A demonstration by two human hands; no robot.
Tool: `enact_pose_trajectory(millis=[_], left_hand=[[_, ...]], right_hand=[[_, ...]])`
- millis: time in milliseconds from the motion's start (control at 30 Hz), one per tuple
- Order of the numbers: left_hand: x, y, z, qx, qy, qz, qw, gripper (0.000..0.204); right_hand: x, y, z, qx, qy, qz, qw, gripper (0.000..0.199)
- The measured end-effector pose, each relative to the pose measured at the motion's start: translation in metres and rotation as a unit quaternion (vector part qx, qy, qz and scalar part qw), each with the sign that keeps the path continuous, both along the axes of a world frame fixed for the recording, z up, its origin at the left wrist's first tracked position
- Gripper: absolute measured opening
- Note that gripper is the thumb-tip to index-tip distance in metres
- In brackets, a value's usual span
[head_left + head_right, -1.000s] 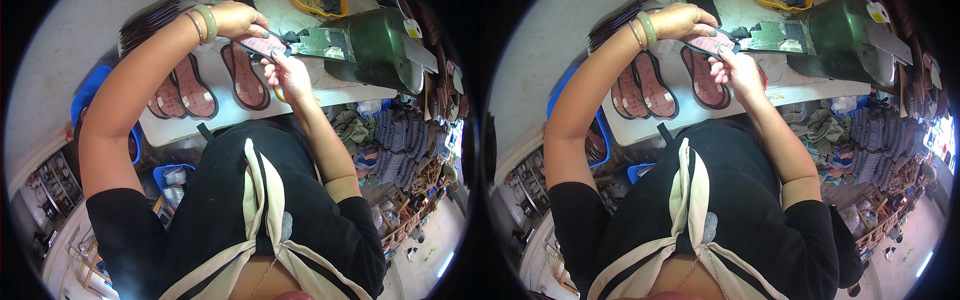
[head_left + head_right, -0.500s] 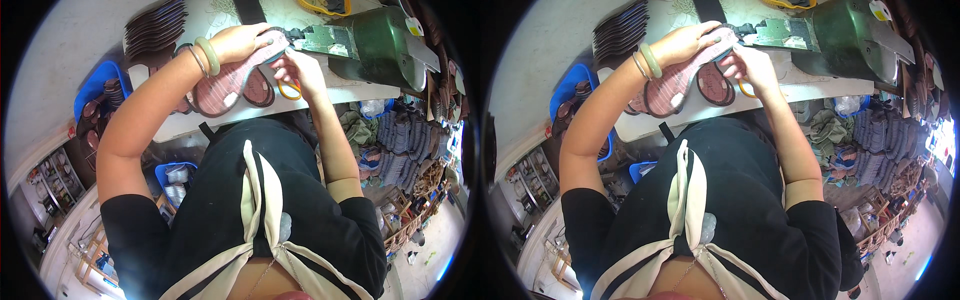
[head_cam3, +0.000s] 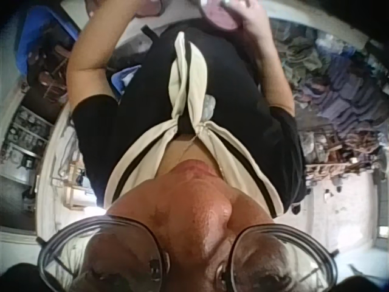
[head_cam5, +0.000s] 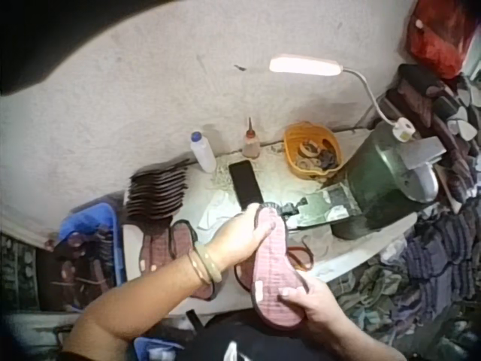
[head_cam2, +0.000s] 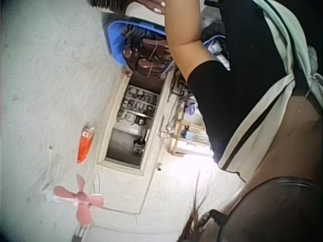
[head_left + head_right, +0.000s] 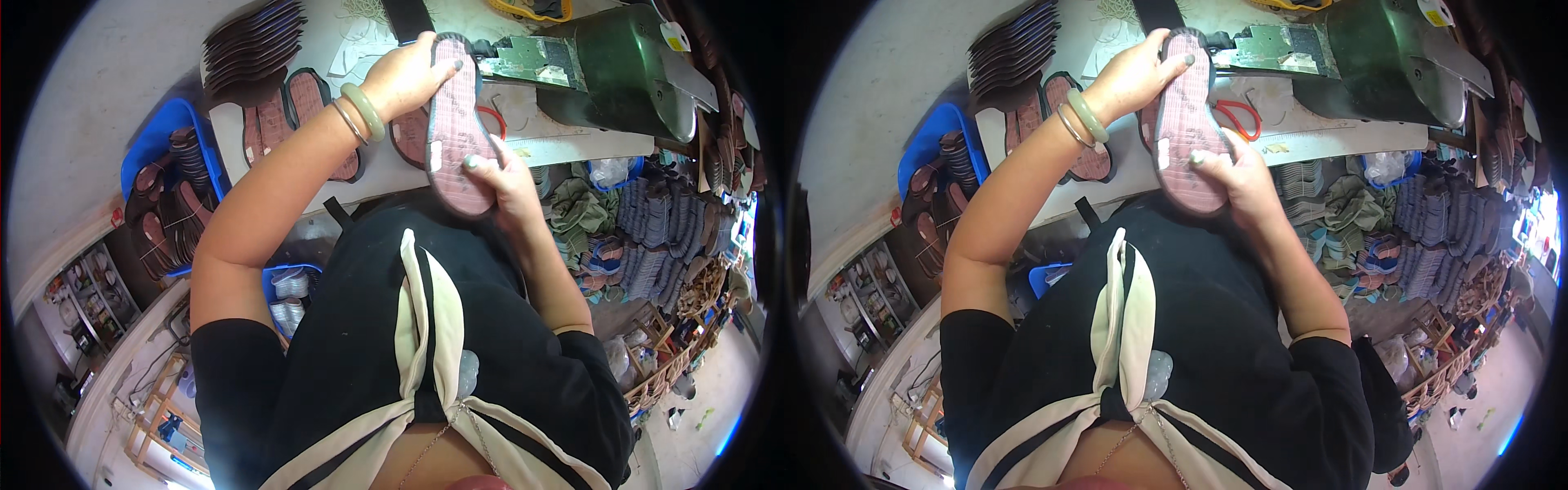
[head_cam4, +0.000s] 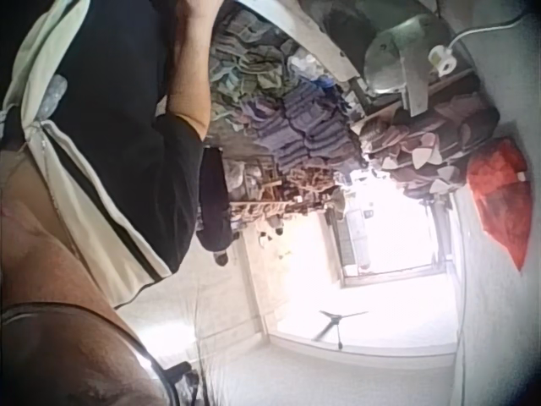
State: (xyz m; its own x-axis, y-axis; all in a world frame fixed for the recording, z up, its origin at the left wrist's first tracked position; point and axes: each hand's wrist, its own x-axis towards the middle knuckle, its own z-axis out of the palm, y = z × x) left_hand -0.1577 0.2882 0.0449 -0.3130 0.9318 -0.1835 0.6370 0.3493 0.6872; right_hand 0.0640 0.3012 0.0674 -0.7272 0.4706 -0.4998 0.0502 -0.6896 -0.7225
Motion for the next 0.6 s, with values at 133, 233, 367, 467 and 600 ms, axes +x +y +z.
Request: enact_pose_trajectory(millis=[133, 233, 367, 467, 600], left_hand=[[-0.005, 0.011, -0.008, 0.018, 0.07, 0.018, 0.997, 0.062], [-0.016, 0.021, -0.013, 0.011, 0.034, 0.03, 0.999, 0.064], [-0.028, 0.03, -0.015, 0.04, -0.006, 0.034, 0.999, 0.064], [-0.037, 0.037, -0.017, 0.065, -0.041, 0.059, 0.995, 0.047], [-0.043, 0.036, -0.013, 0.097, -0.101, 0.065, 0.988, 0.042]], right_hand=[[0.006, 0.021, -0.013, 0.007, -0.005, -0.008, 1.0, 0.04], [0.002, 0.035, -0.016, 0.049, -0.021, -0.014, 0.998, 0.037], [-0.004, 0.049, -0.025, 0.085, -0.03, -0.035, 0.995, 0.036], [-0.013, 0.056, -0.028, 0.094, -0.012, -0.049, 0.994, 0.036], [-0.019, 0.061, -0.036, 0.111, -0.016, -0.068, 0.991, 0.035]])
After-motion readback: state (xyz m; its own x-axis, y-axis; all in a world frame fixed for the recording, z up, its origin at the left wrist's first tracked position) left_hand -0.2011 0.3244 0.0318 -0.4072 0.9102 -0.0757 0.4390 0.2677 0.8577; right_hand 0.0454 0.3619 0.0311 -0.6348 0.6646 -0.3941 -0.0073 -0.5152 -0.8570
